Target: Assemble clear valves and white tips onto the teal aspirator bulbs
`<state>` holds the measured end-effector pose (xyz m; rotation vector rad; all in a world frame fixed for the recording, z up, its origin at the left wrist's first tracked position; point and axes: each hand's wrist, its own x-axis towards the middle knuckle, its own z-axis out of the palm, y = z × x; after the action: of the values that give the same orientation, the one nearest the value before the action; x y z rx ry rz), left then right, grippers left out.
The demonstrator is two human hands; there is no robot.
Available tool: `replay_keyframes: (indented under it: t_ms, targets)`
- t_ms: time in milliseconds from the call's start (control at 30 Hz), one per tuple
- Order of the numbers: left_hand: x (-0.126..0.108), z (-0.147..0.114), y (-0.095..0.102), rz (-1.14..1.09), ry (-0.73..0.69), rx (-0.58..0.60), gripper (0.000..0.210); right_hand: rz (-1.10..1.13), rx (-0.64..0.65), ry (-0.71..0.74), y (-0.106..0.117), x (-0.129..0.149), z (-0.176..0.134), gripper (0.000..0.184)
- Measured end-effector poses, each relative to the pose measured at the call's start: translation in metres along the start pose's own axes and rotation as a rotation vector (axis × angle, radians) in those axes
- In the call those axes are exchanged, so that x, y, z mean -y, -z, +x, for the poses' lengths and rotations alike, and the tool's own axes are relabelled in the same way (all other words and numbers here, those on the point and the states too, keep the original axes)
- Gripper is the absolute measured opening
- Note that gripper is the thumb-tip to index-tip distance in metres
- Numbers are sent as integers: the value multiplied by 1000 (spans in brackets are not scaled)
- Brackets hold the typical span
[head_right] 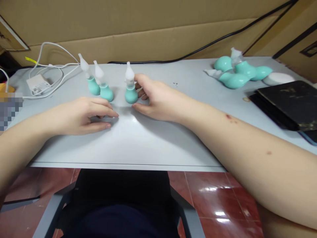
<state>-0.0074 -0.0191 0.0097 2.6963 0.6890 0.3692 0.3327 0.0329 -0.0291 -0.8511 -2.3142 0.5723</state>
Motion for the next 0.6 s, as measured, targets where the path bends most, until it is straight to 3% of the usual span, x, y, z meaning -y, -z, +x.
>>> replay_keyframes:
  t_ms: [100,467,600]
  targets:
    - [-1,0,1,5,3,15,37,43,8,-52,1,6,-1,74]
    - [-1,1,0,26,-20,-3,37,110,4,-137,1,14,1,87]
    - [0,1,1,27,-18,3,37,97,-13,-182,1,16,0,84]
